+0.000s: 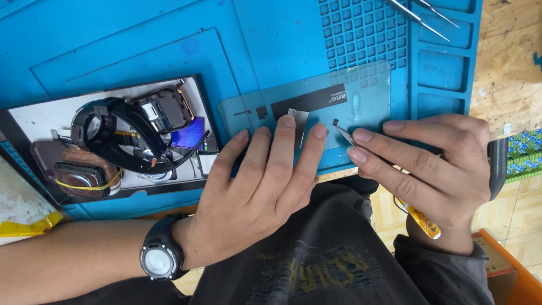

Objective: Repairing electronic components on a device back panel using precision tools

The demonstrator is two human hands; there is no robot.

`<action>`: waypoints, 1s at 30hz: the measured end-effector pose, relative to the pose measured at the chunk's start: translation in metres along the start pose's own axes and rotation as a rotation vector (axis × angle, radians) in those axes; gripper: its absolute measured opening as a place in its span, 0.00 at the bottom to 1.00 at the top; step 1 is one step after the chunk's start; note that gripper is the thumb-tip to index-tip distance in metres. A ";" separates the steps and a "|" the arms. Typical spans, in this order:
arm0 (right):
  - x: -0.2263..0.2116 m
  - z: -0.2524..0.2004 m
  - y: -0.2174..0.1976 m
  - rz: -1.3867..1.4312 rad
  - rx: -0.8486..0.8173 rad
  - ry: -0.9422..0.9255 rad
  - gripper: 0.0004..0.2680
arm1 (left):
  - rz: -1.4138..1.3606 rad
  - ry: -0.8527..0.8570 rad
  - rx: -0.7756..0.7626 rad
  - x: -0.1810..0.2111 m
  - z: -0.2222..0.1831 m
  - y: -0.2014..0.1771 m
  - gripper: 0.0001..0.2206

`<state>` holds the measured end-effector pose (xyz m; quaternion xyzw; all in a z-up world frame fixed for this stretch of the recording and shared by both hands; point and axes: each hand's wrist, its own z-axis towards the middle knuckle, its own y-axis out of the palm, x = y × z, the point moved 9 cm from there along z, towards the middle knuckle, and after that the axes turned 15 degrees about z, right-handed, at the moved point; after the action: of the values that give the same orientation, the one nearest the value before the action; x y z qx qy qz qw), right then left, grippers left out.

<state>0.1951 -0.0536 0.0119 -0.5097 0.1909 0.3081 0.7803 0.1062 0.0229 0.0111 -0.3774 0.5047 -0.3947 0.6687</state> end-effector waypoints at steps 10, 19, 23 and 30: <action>-0.001 -0.003 0.000 -0.008 0.007 0.021 0.05 | 0.097 0.035 -0.044 0.002 0.007 0.003 0.21; -0.009 -0.006 -0.004 0.024 0.095 0.091 0.04 | 0.061 0.005 0.004 0.000 0.005 -0.002 0.20; -0.011 -0.014 -0.007 0.062 0.159 0.085 0.06 | 0.054 0.034 -0.014 0.001 0.003 -0.003 0.20; -0.023 -0.012 -0.005 0.021 0.207 0.054 0.07 | 0.064 0.070 -0.011 0.006 -0.003 -0.009 0.17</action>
<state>0.1819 -0.0722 0.0247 -0.4325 0.2478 0.2810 0.8201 0.1033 0.0141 0.0163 -0.3505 0.5418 -0.3832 0.6609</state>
